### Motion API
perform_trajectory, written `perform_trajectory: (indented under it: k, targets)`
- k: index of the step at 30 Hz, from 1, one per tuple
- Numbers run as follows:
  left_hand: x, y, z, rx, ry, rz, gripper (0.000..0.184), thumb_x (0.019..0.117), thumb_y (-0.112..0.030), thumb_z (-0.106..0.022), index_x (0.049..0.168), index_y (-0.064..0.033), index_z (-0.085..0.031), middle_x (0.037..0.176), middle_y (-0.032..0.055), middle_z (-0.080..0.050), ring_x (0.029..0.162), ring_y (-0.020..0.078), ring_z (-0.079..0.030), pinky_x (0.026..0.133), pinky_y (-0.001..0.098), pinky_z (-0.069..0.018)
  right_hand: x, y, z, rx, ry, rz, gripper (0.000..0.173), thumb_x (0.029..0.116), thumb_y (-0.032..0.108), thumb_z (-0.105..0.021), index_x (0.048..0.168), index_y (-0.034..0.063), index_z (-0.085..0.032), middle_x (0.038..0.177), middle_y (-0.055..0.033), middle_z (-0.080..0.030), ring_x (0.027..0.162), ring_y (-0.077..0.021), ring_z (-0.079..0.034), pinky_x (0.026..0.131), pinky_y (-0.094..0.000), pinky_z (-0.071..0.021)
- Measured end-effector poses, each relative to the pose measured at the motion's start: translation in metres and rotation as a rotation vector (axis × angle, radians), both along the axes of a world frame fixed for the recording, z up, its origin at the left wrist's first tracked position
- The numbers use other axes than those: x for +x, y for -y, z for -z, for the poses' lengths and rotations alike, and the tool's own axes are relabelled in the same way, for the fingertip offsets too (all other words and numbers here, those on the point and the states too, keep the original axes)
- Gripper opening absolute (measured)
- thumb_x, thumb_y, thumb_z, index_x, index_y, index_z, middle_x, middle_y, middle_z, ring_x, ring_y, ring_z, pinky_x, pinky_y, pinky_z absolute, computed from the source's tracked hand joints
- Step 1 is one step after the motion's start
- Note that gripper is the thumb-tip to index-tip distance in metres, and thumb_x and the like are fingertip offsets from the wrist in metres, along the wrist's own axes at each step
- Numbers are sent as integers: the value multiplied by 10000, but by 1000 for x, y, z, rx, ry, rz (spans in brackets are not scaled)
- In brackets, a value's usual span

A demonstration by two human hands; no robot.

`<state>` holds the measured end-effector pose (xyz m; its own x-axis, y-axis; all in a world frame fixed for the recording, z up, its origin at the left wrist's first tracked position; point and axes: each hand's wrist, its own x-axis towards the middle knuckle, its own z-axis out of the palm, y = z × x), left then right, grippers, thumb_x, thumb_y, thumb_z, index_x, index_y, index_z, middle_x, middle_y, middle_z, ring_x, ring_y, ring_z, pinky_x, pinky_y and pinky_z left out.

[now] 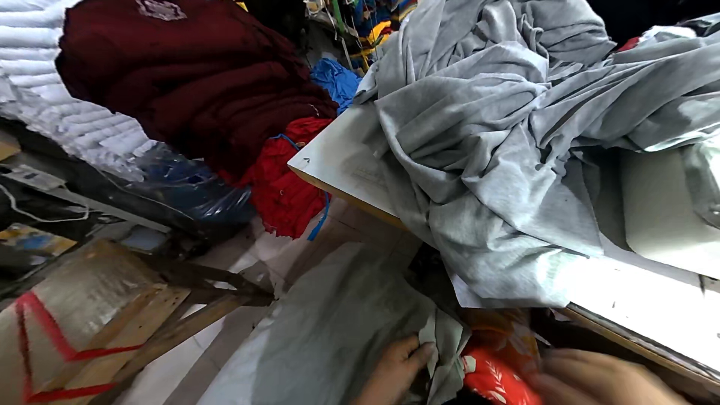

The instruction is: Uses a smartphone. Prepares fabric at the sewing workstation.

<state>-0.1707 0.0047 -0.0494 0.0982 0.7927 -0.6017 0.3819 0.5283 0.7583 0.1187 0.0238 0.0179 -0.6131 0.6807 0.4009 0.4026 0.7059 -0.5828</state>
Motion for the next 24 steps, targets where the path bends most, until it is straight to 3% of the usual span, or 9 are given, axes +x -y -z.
perform_trajectory:
  k: [4, 9, 12, 14, 16, 17, 18, 20, 24]
  targets:
    - [-1, 3, 0, -10, 25, -132, 308, 1080, -196, -481, 1087, 55, -661, 944, 88, -677, 871, 113, -649, 855, 330, -539, -80, -1, 57, -264, 232, -270, 345, 1028, 274, -599, 1251, 33, -706, 1384, -169, -646, 1329, -388, -575, 1064, -558, -472]
    - [-30, 15, -13, 313, 90, -947, 205, 1084, -104, -395, 1041, 14, -556, 827, -32, -605, 755, 11, -616, 748, 220, -541, -79, -2, 83, -423, 424, -301, 404, 1021, 320, -605, 1220, -18, -702, 1305, -206, -680, 1283, -417, -604, 1013, -618, -479]
    - [-63, 18, -35, 605, 147, -1177, 282, 1104, -177, -285, 1125, -69, -544, 864, -89, -665, 820, 4, -671, 773, 229, -583, -79, 0, 83, -447, 431, -271, 403, 1037, 328, -578, 1198, -16, -713, 1297, -199, -687, 1276, -402, -612, 1029, -598, -478]
    - [-65, 27, -62, 775, 177, -1051, 317, 1058, -119, -265, 1053, -172, -578, 883, -183, -713, 874, -45, -686, 821, 199, -587, -81, -1, 76, -496, 411, -233, 426, 1038, 349, -574, 1189, -22, -718, 1283, -215, -689, 1262, -414, -618, 1039, -619, -463]
    - [-51, 44, -78, 811, 164, -693, 291, 1006, -60, -450, 1002, -206, -701, 983, -210, -744, 944, -101, -667, 849, 150, -553, -82, -2, 63, -574, 297, -187, 477, 1048, 365, -548, 1212, -56, -701, 1259, -263, -681, 1231, -455, -624, 1057, -679, -416]
    - [-45, 49, -77, 810, 147, -410, 190, 1022, -148, -550, 1039, -127, -738, 1108, -137, -731, 1038, -99, -633, 916, 135, -519, -84, -2, 53, -610, 201, -180, 493, 1060, 354, -517, 1245, -73, -681, 1259, -278, -677, 1221, -459, -629, 1068, -676, -405]
    - [-33, 49, -71, 803, 120, -201, 229, 1004, -158, -590, 981, 36, -710, 1146, 54, -705, 1073, -15, -621, 947, 166, -494, -86, -2, 44, -649, 94, -185, 513, 1076, 350, -466, 1281, -80, -656, 1257, -270, -680, 1208, -426, -645, 1064, -631, -433]
    - [-5, 48, -53, 754, 8, 38, 277, 982, -119, -635, 870, 131, -684, 1123, 281, -673, 1031, 210, -679, 913, 293, -543, -90, 0, 33, -847, -77, -223, 612, 1093, 405, -390, 1390, -106, -548, 1274, -240, -675, 1190, -293, -664, 1047, -491, -493]
    - [18, 48, -25, 729, -105, 173, 179, 945, -75, -670, 935, 88, -743, 1127, 295, -688, 978, 341, -723, 853, 431, -595, -95, 6, 35, -1172, -80, -45, 479, 1058, 258, -525, 1410, -66, -525, 1170, -184, -702, 1071, -216, -687, 988, -451, -527]
